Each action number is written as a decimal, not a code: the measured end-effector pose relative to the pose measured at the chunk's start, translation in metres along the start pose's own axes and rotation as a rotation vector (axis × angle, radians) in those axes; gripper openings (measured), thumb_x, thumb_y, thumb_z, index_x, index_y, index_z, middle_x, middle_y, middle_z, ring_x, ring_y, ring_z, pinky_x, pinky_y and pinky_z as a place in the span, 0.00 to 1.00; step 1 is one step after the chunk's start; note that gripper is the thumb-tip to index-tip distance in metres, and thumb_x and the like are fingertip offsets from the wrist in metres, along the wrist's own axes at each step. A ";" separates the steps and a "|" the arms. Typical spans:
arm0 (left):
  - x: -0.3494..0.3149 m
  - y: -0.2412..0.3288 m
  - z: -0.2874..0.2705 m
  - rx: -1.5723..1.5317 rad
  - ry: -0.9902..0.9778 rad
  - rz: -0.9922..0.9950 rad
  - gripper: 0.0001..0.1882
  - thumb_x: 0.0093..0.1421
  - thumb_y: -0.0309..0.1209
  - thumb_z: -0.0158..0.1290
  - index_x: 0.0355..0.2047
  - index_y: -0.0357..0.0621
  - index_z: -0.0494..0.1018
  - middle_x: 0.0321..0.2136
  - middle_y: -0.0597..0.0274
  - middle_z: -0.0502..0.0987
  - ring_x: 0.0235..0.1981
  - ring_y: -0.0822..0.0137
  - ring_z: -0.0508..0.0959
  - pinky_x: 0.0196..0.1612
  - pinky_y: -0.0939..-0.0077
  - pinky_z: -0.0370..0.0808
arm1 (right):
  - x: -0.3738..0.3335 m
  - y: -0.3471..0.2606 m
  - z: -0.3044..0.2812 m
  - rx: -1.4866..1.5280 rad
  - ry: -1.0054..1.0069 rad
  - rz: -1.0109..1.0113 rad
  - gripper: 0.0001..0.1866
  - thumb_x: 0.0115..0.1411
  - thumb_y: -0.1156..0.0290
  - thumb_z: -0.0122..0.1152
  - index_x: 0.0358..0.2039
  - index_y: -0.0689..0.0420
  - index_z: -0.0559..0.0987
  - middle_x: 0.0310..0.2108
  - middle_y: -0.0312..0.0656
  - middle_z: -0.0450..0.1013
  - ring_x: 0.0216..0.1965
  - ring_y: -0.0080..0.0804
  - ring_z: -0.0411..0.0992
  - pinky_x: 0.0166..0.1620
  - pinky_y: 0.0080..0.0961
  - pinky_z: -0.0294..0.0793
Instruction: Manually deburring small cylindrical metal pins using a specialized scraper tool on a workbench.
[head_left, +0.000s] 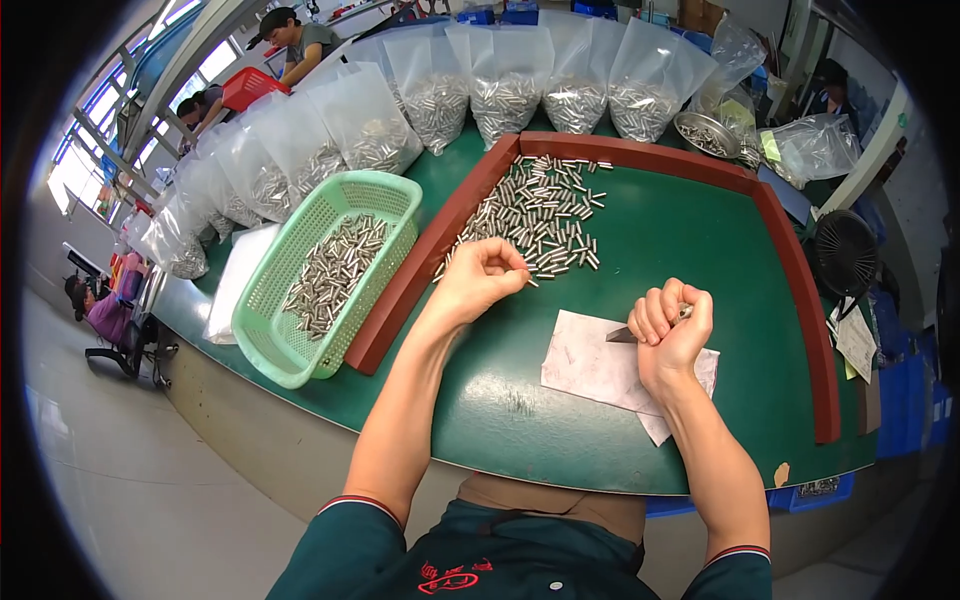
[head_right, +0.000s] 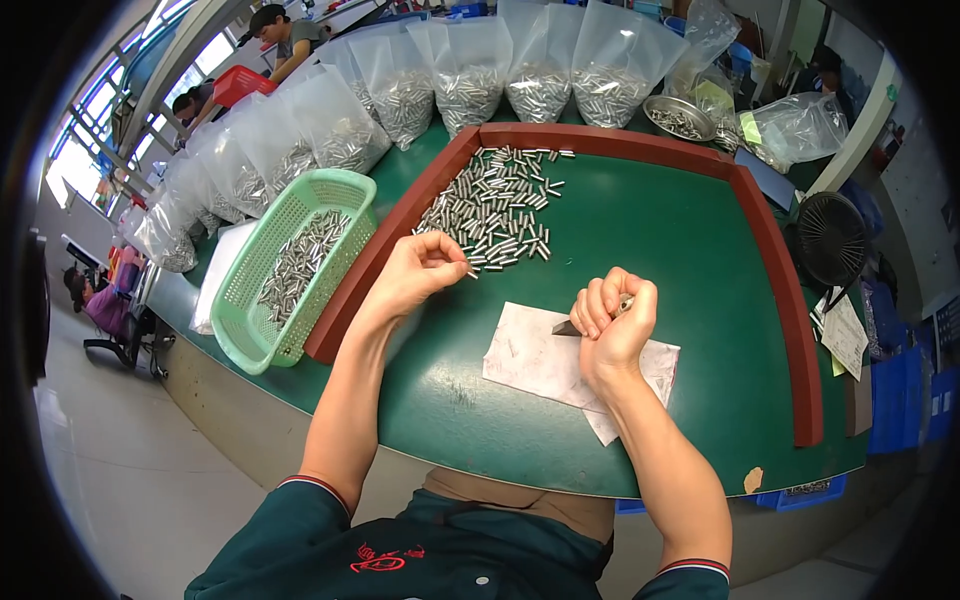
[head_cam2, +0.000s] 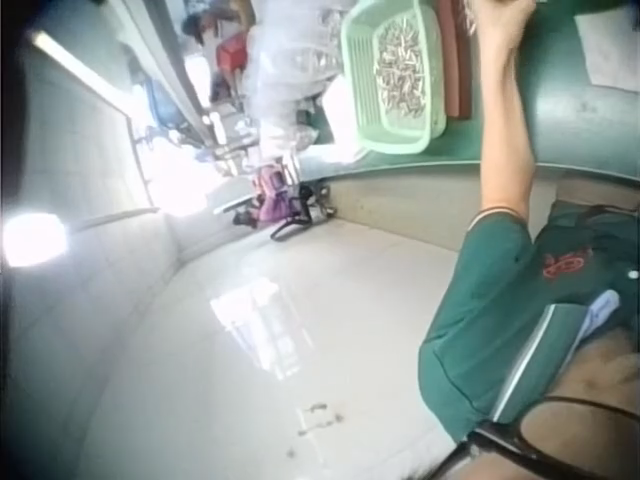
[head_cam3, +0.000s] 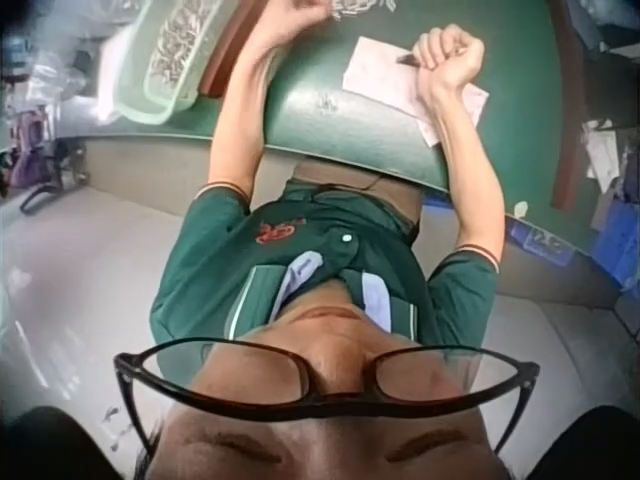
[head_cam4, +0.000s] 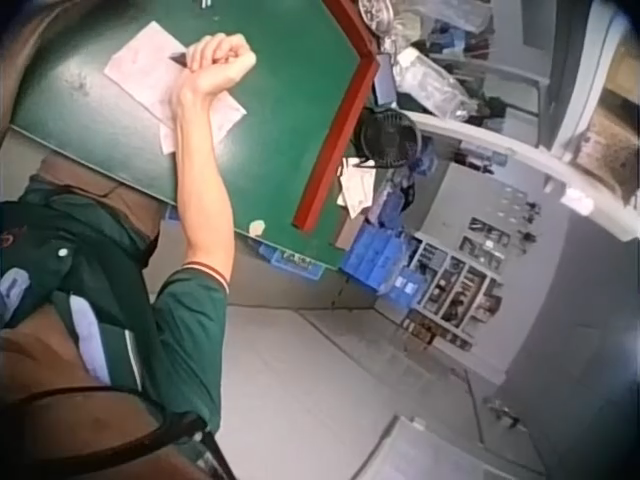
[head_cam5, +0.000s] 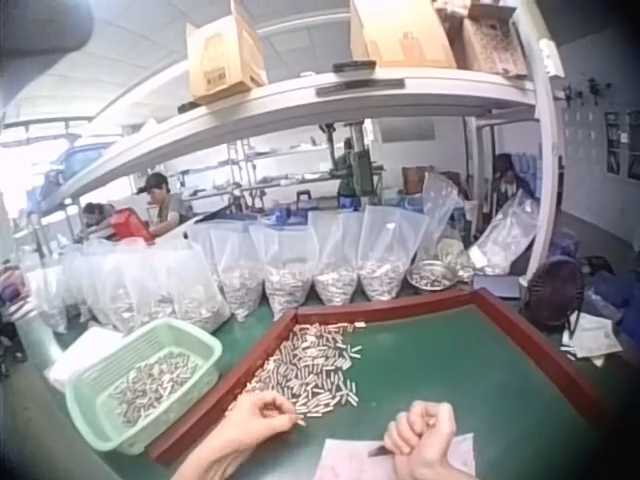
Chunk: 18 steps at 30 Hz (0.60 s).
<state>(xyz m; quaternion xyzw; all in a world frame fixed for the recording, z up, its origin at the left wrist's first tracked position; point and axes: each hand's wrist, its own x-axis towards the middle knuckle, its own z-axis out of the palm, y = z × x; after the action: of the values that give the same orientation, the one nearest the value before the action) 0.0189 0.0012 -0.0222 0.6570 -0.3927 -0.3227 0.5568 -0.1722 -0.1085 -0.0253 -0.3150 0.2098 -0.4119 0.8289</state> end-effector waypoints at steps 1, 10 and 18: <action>-0.004 0.009 0.003 -0.119 -0.009 -0.153 0.04 0.50 0.26 0.53 0.27 0.39 0.70 0.20 0.68 0.71 0.18 0.82 0.65 0.19 0.89 0.58 | 0.000 0.000 0.000 0.010 0.005 0.013 0.16 0.52 0.64 0.31 0.10 0.51 0.52 0.05 0.31 0.46 0.08 0.19 0.40 0.14 0.18 0.43; 0.000 -0.012 0.014 -0.959 -0.190 -0.395 0.09 0.58 0.27 0.46 0.37 0.35 0.66 0.25 0.65 0.66 0.17 0.82 0.57 0.19 0.91 0.57 | -0.001 0.000 0.002 0.032 0.028 0.031 0.15 0.51 0.64 0.32 0.10 0.51 0.52 0.05 0.31 0.46 0.08 0.20 0.41 0.14 0.19 0.43; 0.001 -0.016 0.012 -0.982 -0.155 -0.392 0.09 0.59 0.29 0.45 0.36 0.36 0.66 0.22 0.67 0.65 0.16 0.82 0.58 0.18 0.90 0.57 | 0.001 0.000 0.003 0.038 0.023 0.026 0.16 0.52 0.63 0.33 0.10 0.51 0.53 0.05 0.31 0.46 0.08 0.20 0.41 0.14 0.19 0.43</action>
<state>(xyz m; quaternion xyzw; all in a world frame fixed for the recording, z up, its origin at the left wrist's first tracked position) 0.0113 -0.0044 -0.0396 0.3546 -0.1053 -0.6141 0.6972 -0.1700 -0.1084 -0.0232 -0.2915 0.2156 -0.4088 0.8375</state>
